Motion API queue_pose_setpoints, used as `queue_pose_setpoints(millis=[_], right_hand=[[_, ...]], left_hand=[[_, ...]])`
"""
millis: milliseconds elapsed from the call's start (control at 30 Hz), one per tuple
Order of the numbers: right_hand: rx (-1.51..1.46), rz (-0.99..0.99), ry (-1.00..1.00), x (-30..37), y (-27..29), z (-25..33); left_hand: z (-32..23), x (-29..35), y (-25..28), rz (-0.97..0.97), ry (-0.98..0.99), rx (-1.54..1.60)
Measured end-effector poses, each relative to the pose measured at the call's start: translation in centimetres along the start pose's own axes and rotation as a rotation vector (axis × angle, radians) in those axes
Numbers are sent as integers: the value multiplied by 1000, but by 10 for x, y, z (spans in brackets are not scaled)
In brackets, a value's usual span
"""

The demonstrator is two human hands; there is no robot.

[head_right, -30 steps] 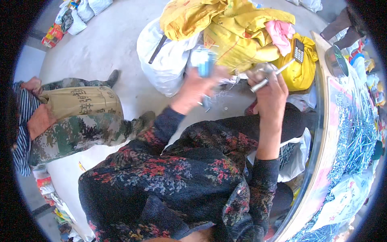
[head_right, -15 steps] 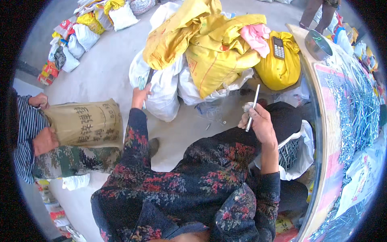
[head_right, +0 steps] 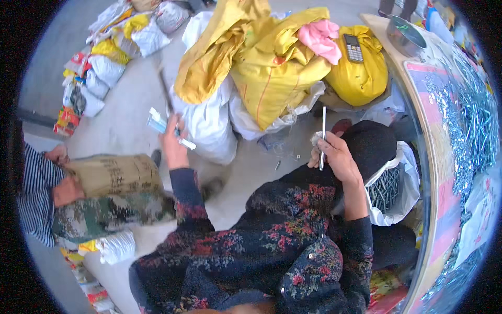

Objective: The person sits at a work table and repeatedly assembles fastener sets by picking up metal rods and threading washers and nuts onto them by hand.

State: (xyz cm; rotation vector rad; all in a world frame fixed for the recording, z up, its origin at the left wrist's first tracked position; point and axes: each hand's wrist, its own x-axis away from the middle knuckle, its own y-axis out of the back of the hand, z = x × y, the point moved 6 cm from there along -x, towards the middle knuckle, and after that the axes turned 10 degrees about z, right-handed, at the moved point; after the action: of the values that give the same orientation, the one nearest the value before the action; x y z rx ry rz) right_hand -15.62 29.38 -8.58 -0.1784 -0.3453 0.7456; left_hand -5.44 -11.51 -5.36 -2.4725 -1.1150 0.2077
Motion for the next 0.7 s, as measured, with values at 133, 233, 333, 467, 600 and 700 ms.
queue_pose_setpoints(millis=[133,233,333,467,600,700], right_hand=[[-51,-101,45,11,5,5],[-101,-81,90,13,-1,7],[-96,-82,76,12,-8,3],[-92,-108,120,8,-10,7],[-109,-276,195,21,1,21],[-292,-293,429,28,14,46]], left_hand=[[60,-5,-90,311,263,-113],[113,-8,-152,483,269,8],[139,-19,-166,332,359,45],[113,-10,-174,386,271,22],[107,33,-135,308,273,-93],[108,96,-141,339,402,-136]])
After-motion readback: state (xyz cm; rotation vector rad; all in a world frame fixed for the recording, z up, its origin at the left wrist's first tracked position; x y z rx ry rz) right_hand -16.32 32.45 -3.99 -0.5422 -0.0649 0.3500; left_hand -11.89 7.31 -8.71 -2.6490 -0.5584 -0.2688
